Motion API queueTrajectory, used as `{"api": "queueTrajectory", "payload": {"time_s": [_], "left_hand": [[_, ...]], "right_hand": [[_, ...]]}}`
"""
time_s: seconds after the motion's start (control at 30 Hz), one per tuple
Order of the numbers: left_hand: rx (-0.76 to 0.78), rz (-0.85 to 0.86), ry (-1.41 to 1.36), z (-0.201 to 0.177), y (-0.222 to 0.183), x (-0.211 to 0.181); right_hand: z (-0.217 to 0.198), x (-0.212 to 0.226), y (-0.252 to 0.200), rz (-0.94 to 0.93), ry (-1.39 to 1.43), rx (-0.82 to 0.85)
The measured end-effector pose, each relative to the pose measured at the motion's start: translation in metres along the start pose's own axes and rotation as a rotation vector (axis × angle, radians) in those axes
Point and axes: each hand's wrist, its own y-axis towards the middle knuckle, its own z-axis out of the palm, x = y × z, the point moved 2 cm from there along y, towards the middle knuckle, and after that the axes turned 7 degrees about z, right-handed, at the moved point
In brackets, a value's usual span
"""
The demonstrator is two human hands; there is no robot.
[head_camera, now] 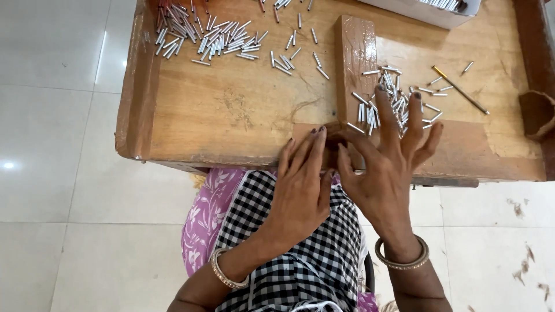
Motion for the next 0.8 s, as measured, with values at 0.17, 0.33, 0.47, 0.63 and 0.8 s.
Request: {"api": "queueTrajectory", "payload": {"time_s": [0.17,0.33,0.47,0.63,0.8], "left_hand": [[-0.047,-0.067,0.094,-0.007,0.014,0.004],[-0.042,-0.036,0.192,0.002,0.030,0.017],[-0.037,-0.031,0.233,0.006,0.036,0.022],[-0.044,-0.016,0.220,-0.003,0.040,0.019],[-0.054,0.013,-0.027,-0.018,0.042,-0.004]], "right_hand": [[0.013,-0.001,0.008,-0.049,-0.043,0.100],[0.015,-0.008,0.008,-0.075,-0.046,0.091],[0.018,-0.013,0.005,-0.074,0.030,0.015],[0.003,-0.014,-0.006,-0.036,0.119,-0.053],[-0.008,-0.014,-0.019,-0.067,0.042,-0.153]]}}
